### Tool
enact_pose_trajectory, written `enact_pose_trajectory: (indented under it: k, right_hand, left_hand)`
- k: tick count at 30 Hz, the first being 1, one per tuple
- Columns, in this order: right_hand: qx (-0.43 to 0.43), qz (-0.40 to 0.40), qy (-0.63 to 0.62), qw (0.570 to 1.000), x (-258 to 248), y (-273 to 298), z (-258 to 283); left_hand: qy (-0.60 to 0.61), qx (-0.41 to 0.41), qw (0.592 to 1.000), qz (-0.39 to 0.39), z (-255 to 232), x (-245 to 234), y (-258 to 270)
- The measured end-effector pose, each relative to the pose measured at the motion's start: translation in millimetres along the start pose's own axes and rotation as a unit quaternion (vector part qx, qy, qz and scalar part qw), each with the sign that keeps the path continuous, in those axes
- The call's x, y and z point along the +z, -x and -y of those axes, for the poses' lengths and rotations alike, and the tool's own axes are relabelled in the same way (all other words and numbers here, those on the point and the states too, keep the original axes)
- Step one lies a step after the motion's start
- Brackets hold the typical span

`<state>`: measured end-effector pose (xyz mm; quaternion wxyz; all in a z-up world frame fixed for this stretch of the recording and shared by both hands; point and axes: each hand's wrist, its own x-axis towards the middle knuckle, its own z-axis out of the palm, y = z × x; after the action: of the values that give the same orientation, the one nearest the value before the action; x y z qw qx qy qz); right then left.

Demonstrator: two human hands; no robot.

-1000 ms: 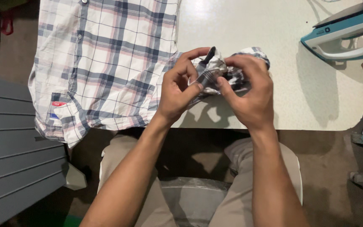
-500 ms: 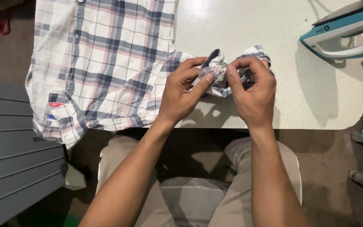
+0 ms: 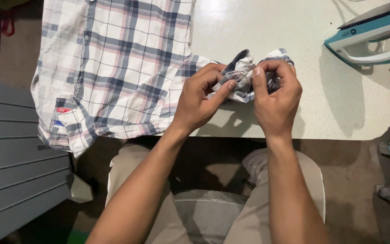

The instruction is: The person irons a plaid shirt laid out on a white ironing board. They smooth the fabric with their hands, use a blue and white iron to press the body and sleeves, and adjust the shirt's position between passes. The shirt remains on the board throughout the clip.

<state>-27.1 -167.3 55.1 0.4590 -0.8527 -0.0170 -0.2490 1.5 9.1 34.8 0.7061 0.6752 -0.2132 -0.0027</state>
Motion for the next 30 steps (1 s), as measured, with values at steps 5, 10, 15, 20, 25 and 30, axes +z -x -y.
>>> enact_pose_trajectory:
  k: [5, 10, 15, 20, 25, 30]
  right_hand:
    - [0.079, 0.022, -0.065, 0.995, -0.3, -4.4, 9.9]
    - [-0.018, 0.046, -0.025, 0.998, -4.9, -13.2, 32.9]
    - [-0.205, 0.082, 0.166, 0.961, -3.5, -14.7, 34.5]
    - [-0.12, 0.011, 0.126, 0.985, -9.8, 1.8, -12.8]
    - [0.014, -0.236, -0.102, 0.966, -110.2, -2.8, -102.5]
    - [0.17, -0.267, -0.454, 0.833, -189.9, 3.0, -177.8]
  left_hand:
    - [0.019, 0.017, 1.0, -0.016, 6.0, -0.8, 1.4]
    - [0.008, -0.043, 0.997, -0.061, 10.1, -2.9, 3.0]
    - [0.147, -0.064, 0.983, -0.093, 16.6, -4.3, -0.3]
    - [0.223, -0.016, 0.974, -0.029, 2.3, -7.8, 0.4]
    - [-0.119, 0.011, 0.992, -0.043, 5.7, -25.2, -8.2]
    - [-0.343, 0.025, 0.939, 0.014, 16.4, -48.4, 2.8]
